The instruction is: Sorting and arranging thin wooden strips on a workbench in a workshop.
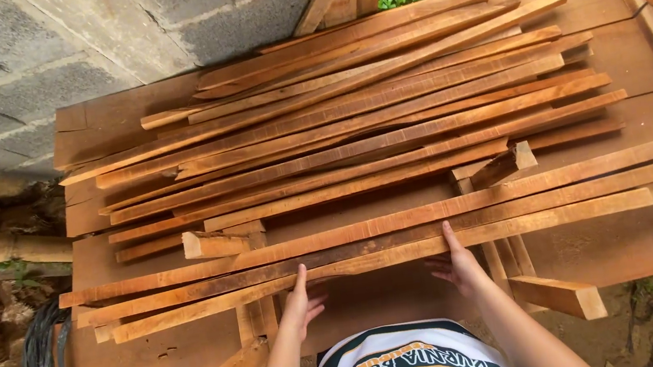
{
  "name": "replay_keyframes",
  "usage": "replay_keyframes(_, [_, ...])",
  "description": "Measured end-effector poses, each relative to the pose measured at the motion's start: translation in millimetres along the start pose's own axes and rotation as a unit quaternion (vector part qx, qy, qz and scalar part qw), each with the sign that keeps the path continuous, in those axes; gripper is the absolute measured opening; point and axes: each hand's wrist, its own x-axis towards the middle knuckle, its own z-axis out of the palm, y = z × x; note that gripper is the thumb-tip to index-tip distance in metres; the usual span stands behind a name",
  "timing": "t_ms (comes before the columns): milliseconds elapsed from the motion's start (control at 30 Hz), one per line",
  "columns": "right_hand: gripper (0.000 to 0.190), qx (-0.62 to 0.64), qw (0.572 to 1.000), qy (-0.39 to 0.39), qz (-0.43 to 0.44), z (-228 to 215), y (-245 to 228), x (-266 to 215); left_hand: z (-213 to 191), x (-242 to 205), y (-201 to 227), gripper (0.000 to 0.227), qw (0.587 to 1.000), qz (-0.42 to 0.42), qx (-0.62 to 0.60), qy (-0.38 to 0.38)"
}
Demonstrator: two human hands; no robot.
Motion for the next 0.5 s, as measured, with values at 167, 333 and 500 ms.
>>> replay_keyframes(167, [0.08, -0.164, 0.984, 0.026, -0.07, -9, 27, -8, 9, -16, -16, 0.046, 0.958, 0.178, 0.224, -0.017])
replay_keyframes(333, [0.042, -0.379, 0.883, 0.102, -0.255, -10, 39, -33, 24, 15, -22, 0.043, 0.737, 0.569, 0.326, 0.162])
replay_keyframes(500, [0.084, -0.607, 0.569, 0.208, -0.515, -6, 56, 13, 26, 11, -15, 0.124, 0.629, 0.261, 0.72, 0.132])
